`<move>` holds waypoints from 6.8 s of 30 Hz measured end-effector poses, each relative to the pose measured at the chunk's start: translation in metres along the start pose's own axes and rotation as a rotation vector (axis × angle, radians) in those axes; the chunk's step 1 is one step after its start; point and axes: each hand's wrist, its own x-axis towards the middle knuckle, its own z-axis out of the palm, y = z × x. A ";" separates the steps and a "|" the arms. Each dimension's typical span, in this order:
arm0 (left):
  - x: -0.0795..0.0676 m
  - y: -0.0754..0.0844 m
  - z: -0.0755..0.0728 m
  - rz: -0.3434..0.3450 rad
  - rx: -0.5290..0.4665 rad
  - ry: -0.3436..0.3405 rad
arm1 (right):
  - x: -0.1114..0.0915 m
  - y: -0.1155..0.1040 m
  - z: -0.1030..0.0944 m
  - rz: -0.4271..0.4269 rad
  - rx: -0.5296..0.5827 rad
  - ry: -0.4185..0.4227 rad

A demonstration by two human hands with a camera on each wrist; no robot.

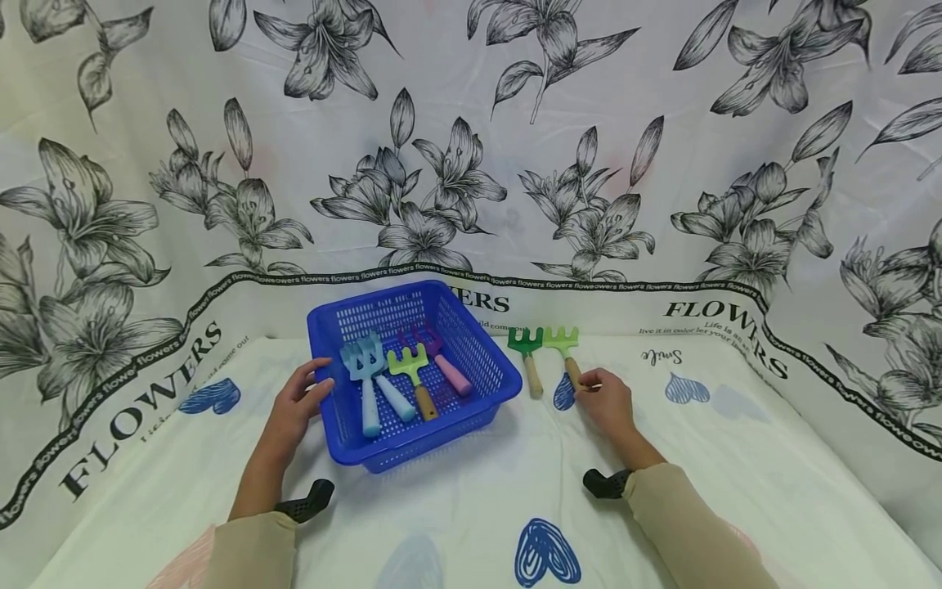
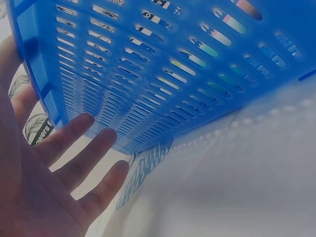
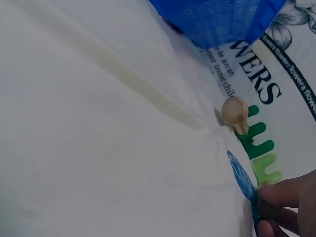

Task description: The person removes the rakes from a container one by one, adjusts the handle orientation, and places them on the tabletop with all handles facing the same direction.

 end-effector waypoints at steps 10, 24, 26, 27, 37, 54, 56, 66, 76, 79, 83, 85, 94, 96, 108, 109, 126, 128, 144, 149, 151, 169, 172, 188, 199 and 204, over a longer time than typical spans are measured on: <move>0.001 -0.001 0.000 0.003 -0.003 0.000 | 0.000 -0.029 -0.009 0.028 0.039 0.038; 0.000 0.000 -0.001 -0.001 0.002 -0.005 | -0.004 -0.084 -0.010 -0.085 0.116 0.015; -0.001 0.001 -0.001 0.002 0.003 -0.006 | -0.007 -0.091 -0.008 -0.115 0.143 0.008; -0.001 0.001 -0.001 0.004 0.001 -0.007 | -0.008 -0.096 -0.008 -0.126 0.157 0.003; -0.002 0.002 0.001 0.002 -0.005 -0.002 | -0.020 -0.139 0.008 -0.232 0.272 -0.078; 0.000 0.004 0.002 0.007 -0.003 -0.001 | -0.033 -0.183 0.051 -0.105 0.231 -0.334; -0.001 0.004 0.002 0.001 0.000 0.001 | -0.030 -0.184 0.054 -0.084 0.202 -0.371; -0.005 0.001 0.002 -0.016 0.009 0.011 | -0.016 -0.180 0.076 -0.077 0.103 -0.573; -0.002 0.003 0.002 -0.002 0.011 0.018 | -0.009 -0.182 0.086 -0.109 -0.064 -0.724; -0.002 0.003 0.002 -0.003 0.013 0.017 | -0.008 -0.183 0.088 -0.119 -0.113 -0.770; -0.003 0.004 0.001 -0.003 0.009 0.016 | -0.008 -0.184 0.090 -0.120 -0.168 -0.836; -0.003 0.004 0.001 -0.005 0.010 0.016 | -0.009 -0.186 0.090 -0.120 -0.200 -0.870; -0.002 0.004 0.003 -0.001 0.019 0.018 | -0.011 -0.185 0.091 -0.183 -0.282 -0.899; -0.002 0.004 0.003 -0.004 0.020 0.016 | -0.010 -0.184 0.091 -0.198 -0.270 -0.864; -0.002 0.005 0.001 -0.005 0.001 0.006 | -0.011 -0.183 0.090 -0.326 -0.097 -0.628; -0.002 0.005 0.001 -0.006 0.005 0.005 | -0.012 -0.183 0.090 -0.327 -0.088 -0.614; 0.000 0.004 0.000 -0.015 0.010 -0.003 | -0.019 -0.186 0.082 -0.347 0.008 -0.358; 0.000 0.004 -0.001 -0.015 0.008 -0.002 | -0.019 -0.186 0.082 -0.354 -0.012 -0.342; 0.000 0.003 0.000 -0.006 0.015 0.011 | -0.019 -0.187 0.086 -0.329 -0.102 -0.251; 0.000 0.001 0.001 0.014 0.019 0.017 | -0.018 -0.185 0.086 -0.361 -0.104 -0.229; 0.000 0.001 0.001 0.017 0.017 0.015 | -0.018 -0.185 0.086 -0.361 -0.106 -0.230; -0.001 0.001 0.001 0.028 0.003 0.004 | -0.023 -0.186 0.081 -0.413 -0.053 -0.140; -0.001 0.001 0.001 0.023 -0.002 0.003 | -0.023 -0.183 0.081 -0.435 -0.020 -0.106; -0.001 0.002 0.002 0.012 0.001 0.005 | -0.039 -0.172 0.072 -0.632 0.185 0.053; 0.000 0.002 0.001 0.008 0.002 0.006 | -0.041 -0.150 0.040 -0.639 0.312 0.140; 0.000 0.003 0.001 -0.003 0.004 0.004 | -0.034 -0.137 0.016 -0.655 0.365 0.217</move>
